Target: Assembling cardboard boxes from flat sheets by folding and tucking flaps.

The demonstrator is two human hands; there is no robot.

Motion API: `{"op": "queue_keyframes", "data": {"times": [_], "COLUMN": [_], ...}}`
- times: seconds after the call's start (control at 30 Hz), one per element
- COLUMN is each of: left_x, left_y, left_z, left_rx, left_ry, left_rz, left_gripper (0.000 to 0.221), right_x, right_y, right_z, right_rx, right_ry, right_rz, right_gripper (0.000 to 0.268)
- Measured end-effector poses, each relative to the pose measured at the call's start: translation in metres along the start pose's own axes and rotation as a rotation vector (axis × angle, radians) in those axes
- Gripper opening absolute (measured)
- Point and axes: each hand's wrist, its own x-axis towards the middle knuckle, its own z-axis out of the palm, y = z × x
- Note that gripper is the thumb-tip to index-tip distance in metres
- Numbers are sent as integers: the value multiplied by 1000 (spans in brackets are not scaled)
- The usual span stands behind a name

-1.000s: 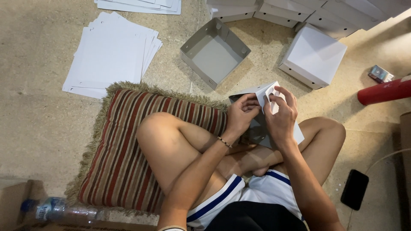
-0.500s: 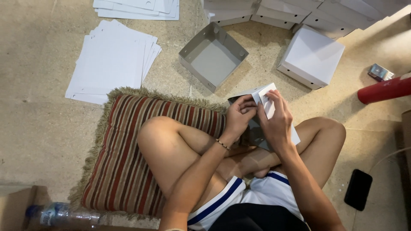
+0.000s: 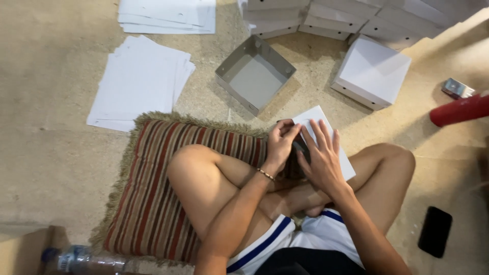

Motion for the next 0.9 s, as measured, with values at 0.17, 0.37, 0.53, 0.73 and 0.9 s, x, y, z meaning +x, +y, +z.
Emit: {"op": "queue_keyframes", "data": {"times": [0.17, 0.37, 0.53, 0.73, 0.9], "left_x": [2, -16, -7, 6, 8], "left_y": [-5, 25, 55, 76, 68], "left_z": [-1, 7, -12, -24, -33], "left_rx": [-89, -84, 185, 150, 87], "left_ry": [-13, -186, -80, 150, 159], "left_rz": [-19, -39, -33, 1, 60], "left_gripper": [16, 19, 23, 11, 7], "right_x": [-31, -59, -56, 2, 17], "right_y": [15, 55, 110, 110, 166], "right_z": [-8, -1, 20, -5, 19], "right_rx": [81, 216, 373, 642, 620], "right_ry": [30, 9, 210, 134, 260], "right_rz": [161, 463, 647, 1088, 1118], "right_gripper": [77, 90, 69, 67, 50]}}
